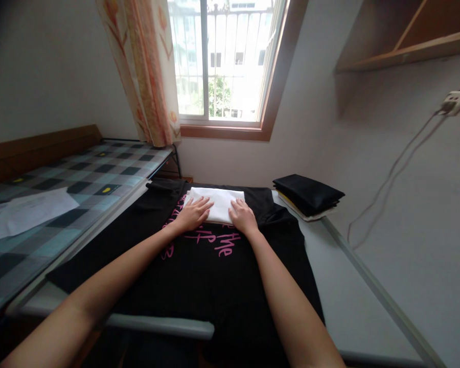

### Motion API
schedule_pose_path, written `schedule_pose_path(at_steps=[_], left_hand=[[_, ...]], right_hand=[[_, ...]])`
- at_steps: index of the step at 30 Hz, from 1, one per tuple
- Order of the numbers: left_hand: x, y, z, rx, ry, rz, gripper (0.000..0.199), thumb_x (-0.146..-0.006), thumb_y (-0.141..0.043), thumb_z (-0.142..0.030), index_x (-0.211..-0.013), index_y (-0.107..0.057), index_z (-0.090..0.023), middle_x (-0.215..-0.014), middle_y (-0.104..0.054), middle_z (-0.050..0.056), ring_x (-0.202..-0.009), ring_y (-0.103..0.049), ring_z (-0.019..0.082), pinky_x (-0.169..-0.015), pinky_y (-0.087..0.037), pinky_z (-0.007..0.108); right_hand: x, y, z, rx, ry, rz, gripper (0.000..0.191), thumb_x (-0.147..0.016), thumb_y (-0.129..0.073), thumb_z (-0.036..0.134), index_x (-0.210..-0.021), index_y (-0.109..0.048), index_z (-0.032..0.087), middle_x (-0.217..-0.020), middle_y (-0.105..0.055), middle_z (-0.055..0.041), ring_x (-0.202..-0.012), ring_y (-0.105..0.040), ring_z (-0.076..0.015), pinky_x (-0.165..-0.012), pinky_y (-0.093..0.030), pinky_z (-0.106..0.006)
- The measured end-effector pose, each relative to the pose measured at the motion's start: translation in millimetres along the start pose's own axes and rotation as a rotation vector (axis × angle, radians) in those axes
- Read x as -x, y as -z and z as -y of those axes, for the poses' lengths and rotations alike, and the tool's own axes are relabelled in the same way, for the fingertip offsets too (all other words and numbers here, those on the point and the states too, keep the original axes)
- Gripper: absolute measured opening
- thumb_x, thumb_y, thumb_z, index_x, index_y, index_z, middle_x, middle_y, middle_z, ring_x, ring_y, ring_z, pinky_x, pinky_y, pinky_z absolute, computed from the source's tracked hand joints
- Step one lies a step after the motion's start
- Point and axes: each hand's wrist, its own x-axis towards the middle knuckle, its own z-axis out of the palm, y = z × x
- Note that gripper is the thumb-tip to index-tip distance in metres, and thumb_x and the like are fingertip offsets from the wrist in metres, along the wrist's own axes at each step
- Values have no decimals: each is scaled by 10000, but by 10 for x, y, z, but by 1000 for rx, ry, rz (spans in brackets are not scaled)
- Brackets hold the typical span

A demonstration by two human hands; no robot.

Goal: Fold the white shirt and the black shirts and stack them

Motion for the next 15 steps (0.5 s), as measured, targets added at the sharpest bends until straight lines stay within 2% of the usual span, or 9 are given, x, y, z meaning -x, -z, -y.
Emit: schedule_pose_path(at_steps=[15], left_hand=[[1,-2,5,11,-4,-9,469,-991,-279,-366,-1405,-450,-228,-1495,-405,87,-1382,-354,270,-1115,-271,527]], right_hand=[[0,5,1,-20,-1,-5,457,-921,-454,329,-1310,-590,130,-1423,-492,-134,-1359,-390,-250,-1121,-315,-388]])
